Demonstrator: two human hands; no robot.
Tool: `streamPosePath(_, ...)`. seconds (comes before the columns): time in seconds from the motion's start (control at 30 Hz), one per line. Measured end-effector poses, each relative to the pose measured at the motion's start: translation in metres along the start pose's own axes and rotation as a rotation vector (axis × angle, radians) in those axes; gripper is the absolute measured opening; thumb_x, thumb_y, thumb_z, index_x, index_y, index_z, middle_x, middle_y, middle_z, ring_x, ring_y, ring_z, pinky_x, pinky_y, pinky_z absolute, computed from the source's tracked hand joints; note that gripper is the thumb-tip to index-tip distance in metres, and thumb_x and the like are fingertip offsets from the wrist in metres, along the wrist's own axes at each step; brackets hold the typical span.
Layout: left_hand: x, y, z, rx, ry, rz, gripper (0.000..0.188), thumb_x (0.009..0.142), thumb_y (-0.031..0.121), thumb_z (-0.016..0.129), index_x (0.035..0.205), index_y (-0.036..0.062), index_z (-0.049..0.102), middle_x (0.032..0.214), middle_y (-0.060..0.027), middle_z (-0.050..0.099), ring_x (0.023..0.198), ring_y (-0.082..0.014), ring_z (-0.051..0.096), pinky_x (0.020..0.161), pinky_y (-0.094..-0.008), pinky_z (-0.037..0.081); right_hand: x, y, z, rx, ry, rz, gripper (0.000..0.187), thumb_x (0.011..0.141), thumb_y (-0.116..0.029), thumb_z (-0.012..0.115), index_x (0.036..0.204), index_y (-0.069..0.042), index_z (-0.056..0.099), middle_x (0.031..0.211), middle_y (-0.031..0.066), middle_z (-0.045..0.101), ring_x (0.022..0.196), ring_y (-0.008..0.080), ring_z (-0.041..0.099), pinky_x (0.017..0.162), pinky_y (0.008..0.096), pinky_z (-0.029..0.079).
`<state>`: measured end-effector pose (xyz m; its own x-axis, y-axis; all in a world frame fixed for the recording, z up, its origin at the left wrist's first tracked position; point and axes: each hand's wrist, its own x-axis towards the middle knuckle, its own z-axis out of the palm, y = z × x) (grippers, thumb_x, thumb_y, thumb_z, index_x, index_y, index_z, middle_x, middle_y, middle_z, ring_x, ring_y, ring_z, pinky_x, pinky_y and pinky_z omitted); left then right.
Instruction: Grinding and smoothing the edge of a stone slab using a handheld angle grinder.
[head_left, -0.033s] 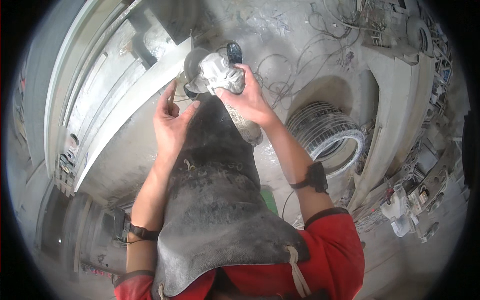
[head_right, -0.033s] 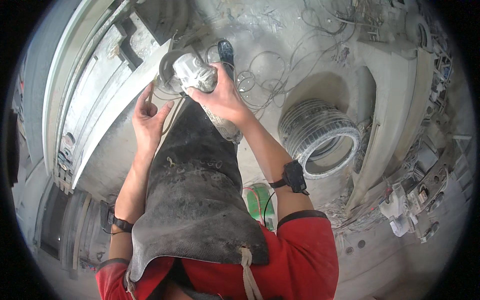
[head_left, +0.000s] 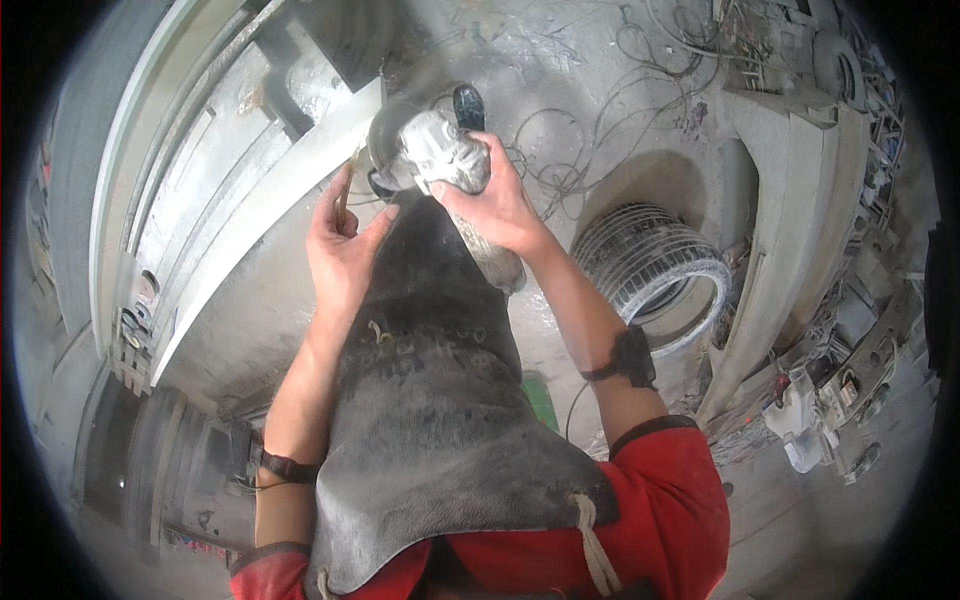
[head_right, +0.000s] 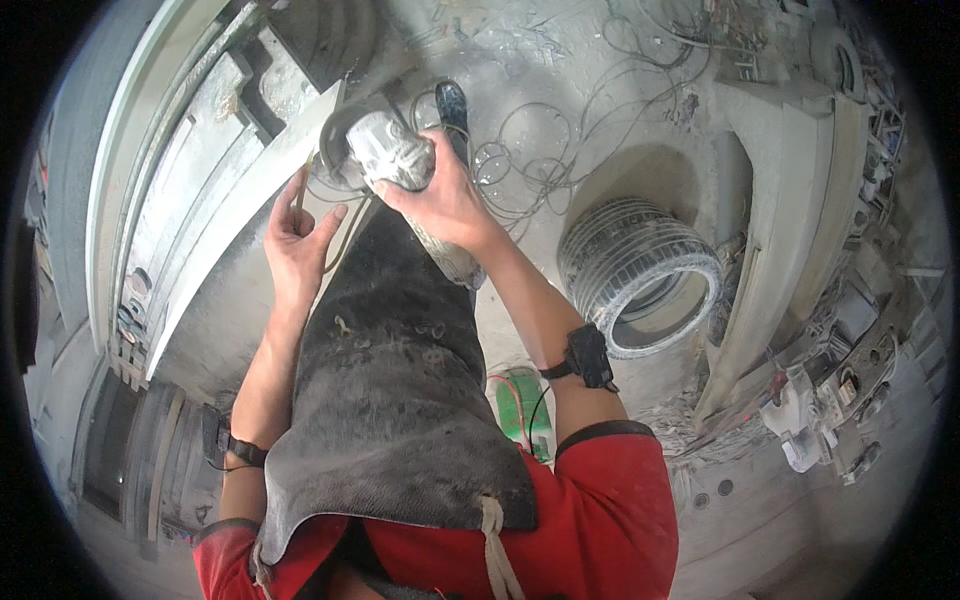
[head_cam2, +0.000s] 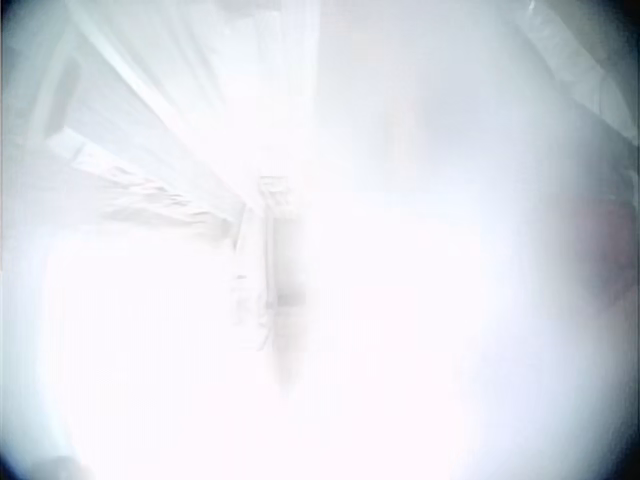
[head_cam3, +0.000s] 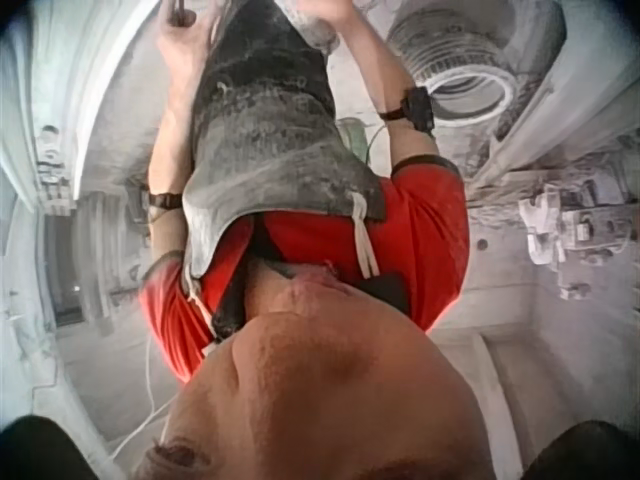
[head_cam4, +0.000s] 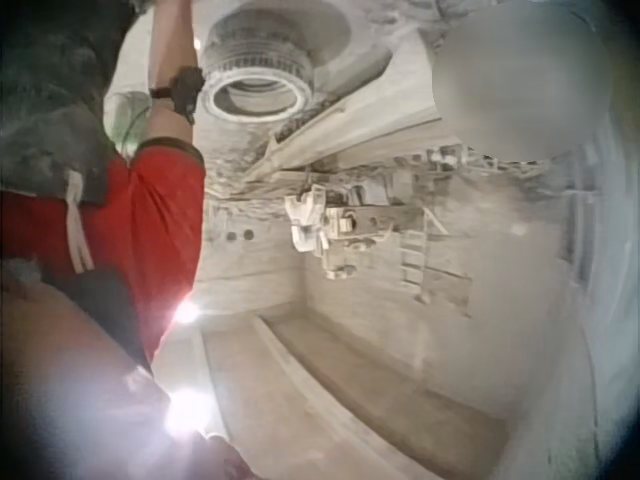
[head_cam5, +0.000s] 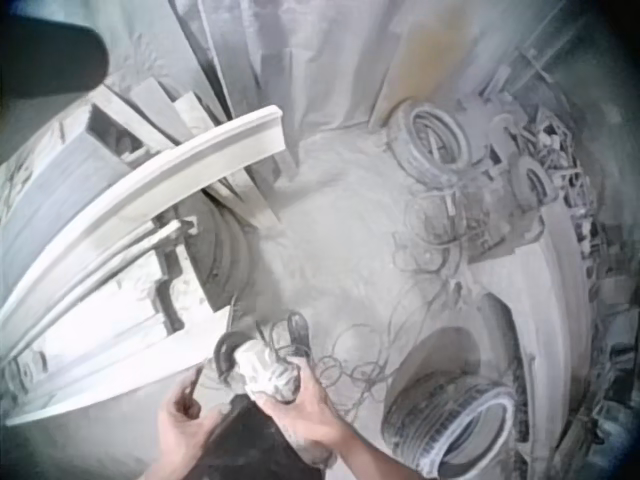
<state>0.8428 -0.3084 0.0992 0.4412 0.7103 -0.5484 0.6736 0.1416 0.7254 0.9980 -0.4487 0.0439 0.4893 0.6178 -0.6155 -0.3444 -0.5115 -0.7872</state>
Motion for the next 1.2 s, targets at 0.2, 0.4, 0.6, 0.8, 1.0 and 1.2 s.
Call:
streamPosePath(0.2,0.005,0.001,-0.002,0.067,-0.008,0.01,0.074,0.08,0.01,0.085,0.145,0.0023,0.052,0.069,0.0106,0.03,0.061,-0.0038,0.026,0.053,-0.0206,0.025,-0.001,0.016,-0.005,0.127,-0.021,-0.071,0.076,0.079,-0.027,0.085,0.135,0.0,0.041,0.12,0.0187,0.064,0.11,0.0231,0.062,0.095,0.0385,0.049)
streamPosePath(0.4,0.006,0.001,-0.004,0.086,0.008,0.011,0.075,0.079,0.013,0.085,0.145,0.0028,0.052,0.069,0.0104,0.03,0.062,-0.0035,0.027,0.053,-0.0209,0.025,0.0,0.013,0.01,-0.062,0.047,-0.105,0.071,0.078,-0.019,0.085,0.131,0.0,0.042,0.119,0.0184,0.065,0.109,0.0218,0.063,0.094,0.0376,0.051)
streamPosePath(0.6,0.007,0.004,-0.01,0.097,0.0,0.012,0.074,0.079,0.014,0.086,0.145,0.0028,0.053,0.07,0.0104,0.031,0.062,-0.0034,0.027,0.053,-0.0209,0.026,-0.011,0.007,0.007,0.077,0.067,-0.219,0.071,0.079,-0.019,0.085,0.131,0.0,0.041,0.113,0.0174,0.068,0.106,0.021,0.066,0.092,0.0376,0.052)
streamPosePath(0.8,0.002,0.0,-0.014,0.07,-0.016,0.005,0.073,0.079,0.013,0.086,0.144,0.0042,0.054,0.069,0.0104,0.031,0.061,-0.0037,0.028,0.054,-0.0211,0.027,-0.012,0.004,0.024,-0.105,0.141,-0.156,0.075,0.077,-0.02,0.086,0.133,0.001,0.039,0.114,0.019,0.066,0.106,0.0239,0.066,0.092,0.0379,0.052)
streamPosePath(1.0,0.006,0.0,-0.013,0.056,-0.034,0.011,0.073,0.079,0.013,0.086,0.145,0.0054,0.054,0.07,0.0101,0.032,0.061,-0.0038,0.029,0.054,-0.0205,0.028,-0.016,0.026,0.019,0.14,0.107,-0.299,0.079,0.076,-0.023,0.087,0.134,-0.001,0.038,0.116,0.0206,0.064,0.106,0.0266,0.065,0.093,0.0399,0.052)
streamPosePath(1.2,0.003,0.001,-0.012,0.042,-0.023,0.008,0.074,0.078,0.012,0.086,0.144,0.0057,0.055,0.07,0.0102,0.032,0.061,-0.0043,0.028,0.054,-0.0207,0.028,-0.006,0.014,0.023,0.01,0.081,-0.128,0.074,0.078,-0.02,0.085,0.133,0.001,0.039,0.117,0.0194,0.064,0.109,0.0225,0.064,0.094,0.0386,0.051)
